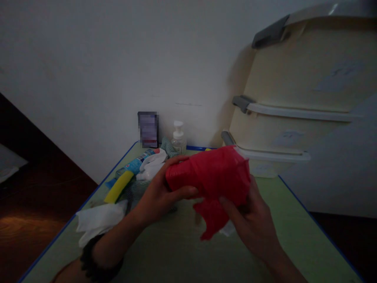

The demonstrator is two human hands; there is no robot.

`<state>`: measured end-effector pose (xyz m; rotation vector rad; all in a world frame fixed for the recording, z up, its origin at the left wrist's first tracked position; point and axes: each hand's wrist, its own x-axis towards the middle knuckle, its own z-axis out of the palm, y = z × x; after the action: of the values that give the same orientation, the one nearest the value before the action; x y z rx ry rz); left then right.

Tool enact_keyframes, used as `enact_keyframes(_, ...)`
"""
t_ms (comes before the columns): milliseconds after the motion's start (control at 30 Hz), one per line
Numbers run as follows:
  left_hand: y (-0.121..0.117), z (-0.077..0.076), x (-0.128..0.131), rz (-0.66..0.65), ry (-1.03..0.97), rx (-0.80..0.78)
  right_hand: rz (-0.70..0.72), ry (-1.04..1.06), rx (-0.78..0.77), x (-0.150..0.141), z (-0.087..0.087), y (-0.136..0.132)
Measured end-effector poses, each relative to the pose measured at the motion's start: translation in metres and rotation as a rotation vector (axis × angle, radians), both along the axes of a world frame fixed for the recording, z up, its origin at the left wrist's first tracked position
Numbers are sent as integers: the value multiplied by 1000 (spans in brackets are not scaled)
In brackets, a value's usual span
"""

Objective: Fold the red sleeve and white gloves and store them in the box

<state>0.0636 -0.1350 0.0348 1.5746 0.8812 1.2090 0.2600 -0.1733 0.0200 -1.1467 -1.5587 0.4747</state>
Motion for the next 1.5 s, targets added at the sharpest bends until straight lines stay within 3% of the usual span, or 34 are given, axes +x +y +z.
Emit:
enact_keyframes(100, 4, 1, -6, 177, 192, 280, -23, 185, -100, 7, 7, -2)
enact_keyframes(233, 13, -7, -14, 230, 296, 661, 83, 508, -268, 17, 18, -4)
enact_keyframes(333, 17, -13, -16, 322, 330, 749, 201, 606, -325, 15, 33, -5)
enact_keyframes(433, 19, -15, -16, 403, 263, 577, 302, 487, -335, 2, 51, -9)
enact_keyframes(567, 20, -7, -16, 417, -20, 292, 462, 57, -290, -22, 60, -18)
enact_keyframes(700, 20, 1, -16, 412, -249, 80, 368, -290, -422, -36, 48, -26)
enact_keyframes(967, 15, 2, -9, 172, -633, -266, 399, -311, -446, -27, 15, -4)
enact_keyframes(1100, 11, 1, -6, 42, -661, -370, 444, -436, -429, -25, 5, 7)
enact_keyframes(1200, 9, 2, -8, -82, -668, -436, 467, -549, -361, -24, 6, 11)
enact_keyframes(1367, 6, 9, -20, -255, -538, -413, 523, -547, -213, -13, 25, 22)
enact_keyframes(1500, 5, 14, -29, -384, -328, -333, 355, -648, -151, -1, 44, 31)
